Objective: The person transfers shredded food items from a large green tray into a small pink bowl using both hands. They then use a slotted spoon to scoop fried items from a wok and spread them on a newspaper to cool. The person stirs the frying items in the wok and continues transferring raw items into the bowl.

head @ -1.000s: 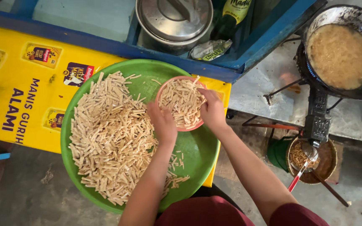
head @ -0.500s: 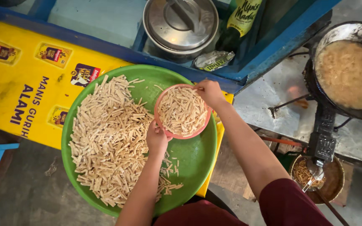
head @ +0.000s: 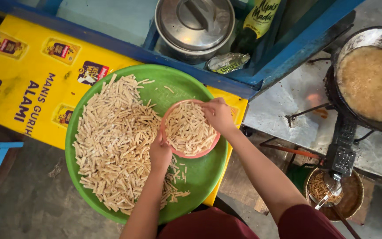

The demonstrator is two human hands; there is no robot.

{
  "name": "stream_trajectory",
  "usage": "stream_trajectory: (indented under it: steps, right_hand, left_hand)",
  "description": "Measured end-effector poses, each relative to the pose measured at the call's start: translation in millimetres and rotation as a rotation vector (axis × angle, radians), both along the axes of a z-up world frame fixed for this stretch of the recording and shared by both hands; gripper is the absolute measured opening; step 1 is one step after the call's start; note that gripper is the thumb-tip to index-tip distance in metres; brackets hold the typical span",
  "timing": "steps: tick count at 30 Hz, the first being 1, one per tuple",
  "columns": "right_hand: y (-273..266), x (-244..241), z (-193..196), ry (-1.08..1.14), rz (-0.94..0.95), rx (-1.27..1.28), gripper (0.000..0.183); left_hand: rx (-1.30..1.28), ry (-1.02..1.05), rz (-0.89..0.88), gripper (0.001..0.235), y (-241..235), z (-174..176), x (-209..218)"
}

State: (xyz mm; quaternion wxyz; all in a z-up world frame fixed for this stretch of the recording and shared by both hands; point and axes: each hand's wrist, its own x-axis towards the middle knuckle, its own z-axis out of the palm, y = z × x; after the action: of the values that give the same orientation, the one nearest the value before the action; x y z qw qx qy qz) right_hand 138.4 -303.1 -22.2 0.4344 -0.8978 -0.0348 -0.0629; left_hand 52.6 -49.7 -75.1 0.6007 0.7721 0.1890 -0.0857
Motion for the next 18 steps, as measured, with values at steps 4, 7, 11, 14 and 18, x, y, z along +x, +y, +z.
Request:
stream_trajectory:
  steps: [4, 7, 11, 14, 18]
  right_hand:
    - [-1, -14, 9, -0.026, 0.136, 0.115, 0.029]
    - [0, -10, 25, -0.090, 0.303, 0.061, 0.043]
    - [16, -17, 40, -0.239, 0.587, -0.285, 0.061]
    - [24, -29, 44, -0.216, 0.684, -0.380, 0.065]
    - [26, -29, 43, -0.223, 0.673, -0.384, 0.065]
  left_hand:
    - [0.137, 0.038, -0.007, 0.057, 7, -17, -9]
    - [0.074, 0.023, 0.027, 0.053, 8, -17, -6]
    - [0.111, 0.001, 0.070, 0.044, 6, -2, -15]
    - [-0.025, 0.118, 0.178, 0.048, 5, 15, -29]
    - [0.057, -0.028, 0.180, 0.042, 3, 31, -47]
